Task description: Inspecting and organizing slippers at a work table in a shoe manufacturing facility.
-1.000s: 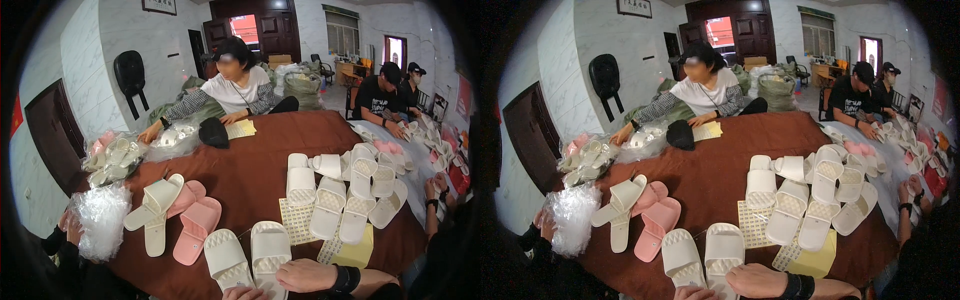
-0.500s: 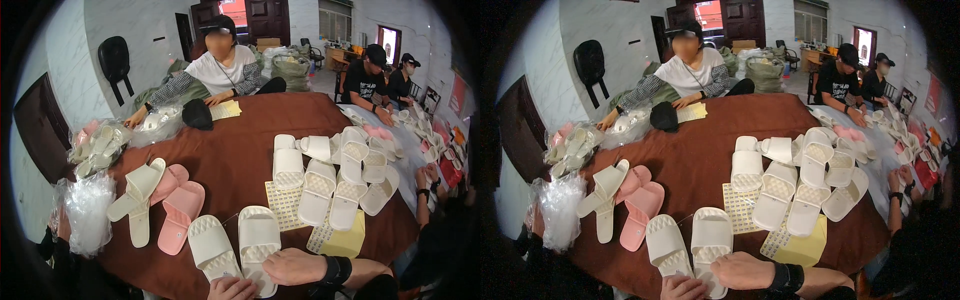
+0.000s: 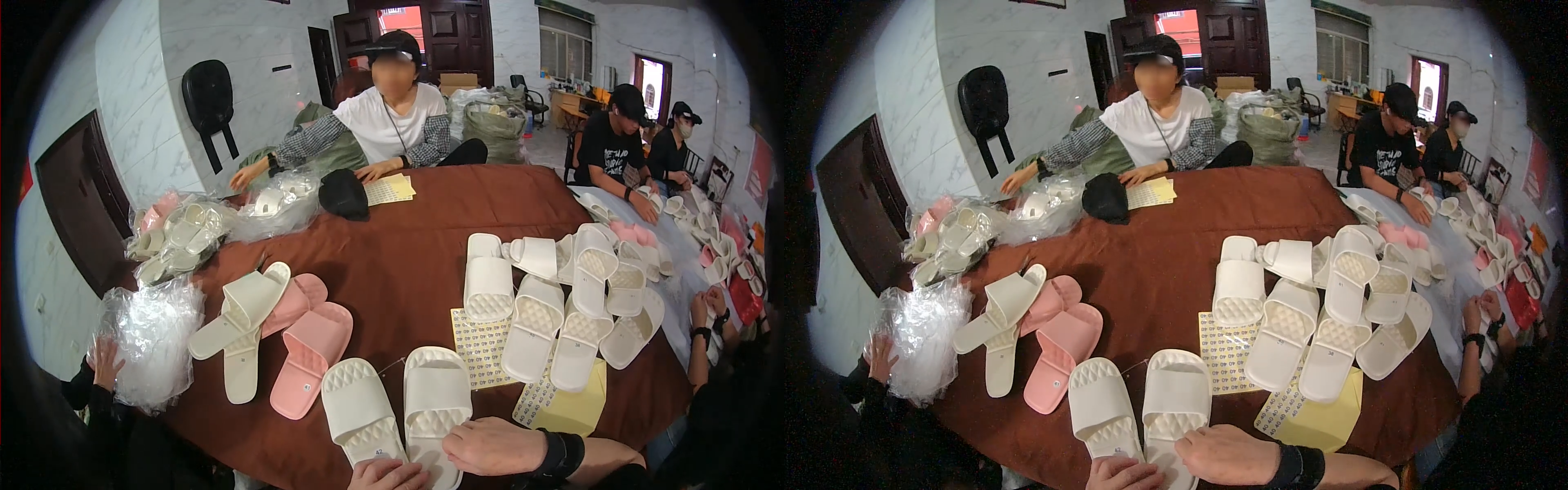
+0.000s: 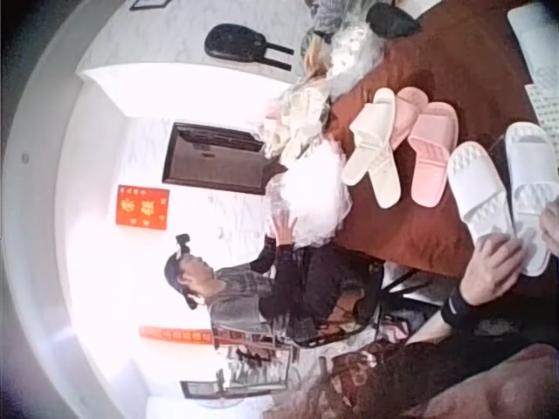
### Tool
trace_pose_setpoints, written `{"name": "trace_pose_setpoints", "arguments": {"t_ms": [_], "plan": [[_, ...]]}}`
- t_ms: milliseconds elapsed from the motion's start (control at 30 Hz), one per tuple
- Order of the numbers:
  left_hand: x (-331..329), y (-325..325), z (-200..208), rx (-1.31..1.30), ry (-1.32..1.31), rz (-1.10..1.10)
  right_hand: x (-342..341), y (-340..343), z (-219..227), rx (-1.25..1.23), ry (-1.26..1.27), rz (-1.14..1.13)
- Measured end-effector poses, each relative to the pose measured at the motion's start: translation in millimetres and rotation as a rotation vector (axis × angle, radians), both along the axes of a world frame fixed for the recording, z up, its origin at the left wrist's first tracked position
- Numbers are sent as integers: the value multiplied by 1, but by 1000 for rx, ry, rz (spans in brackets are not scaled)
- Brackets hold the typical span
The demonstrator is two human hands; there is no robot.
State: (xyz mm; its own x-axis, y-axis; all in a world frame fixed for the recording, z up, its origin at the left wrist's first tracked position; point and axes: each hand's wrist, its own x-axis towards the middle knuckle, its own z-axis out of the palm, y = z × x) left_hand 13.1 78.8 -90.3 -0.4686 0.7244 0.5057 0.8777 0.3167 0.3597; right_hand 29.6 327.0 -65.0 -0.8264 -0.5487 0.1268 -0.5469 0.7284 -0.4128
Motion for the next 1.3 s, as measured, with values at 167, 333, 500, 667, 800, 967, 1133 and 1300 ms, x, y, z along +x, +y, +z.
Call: {"name": "trace_pose_setpoints", "arguments": {"t_ms": [167,333,500,667,800,967,1133,1300], "plan": [[0,1,-1,7,5,10,-4,1,-6,-18,29,35],[-2,1,0,-3,6,13,-5,0,-2,-3,16,53],[-3,2,3,-12,8,4,-5,1,1,-53,11,62],[-2,2,0,0,14,8,-3,-1,4,0,-21,66],[-1,3,4,-3,1,12,-3,1,8,-9,-32,81],[0,3,3,-13,-3,25,-2,1,8,32,19,148],[-1,4,3,-10,-5,23,-1,2,4,12,-22,109],[-3,6,9,12,-12,22,-2,2,6,8,-35,113]]}}
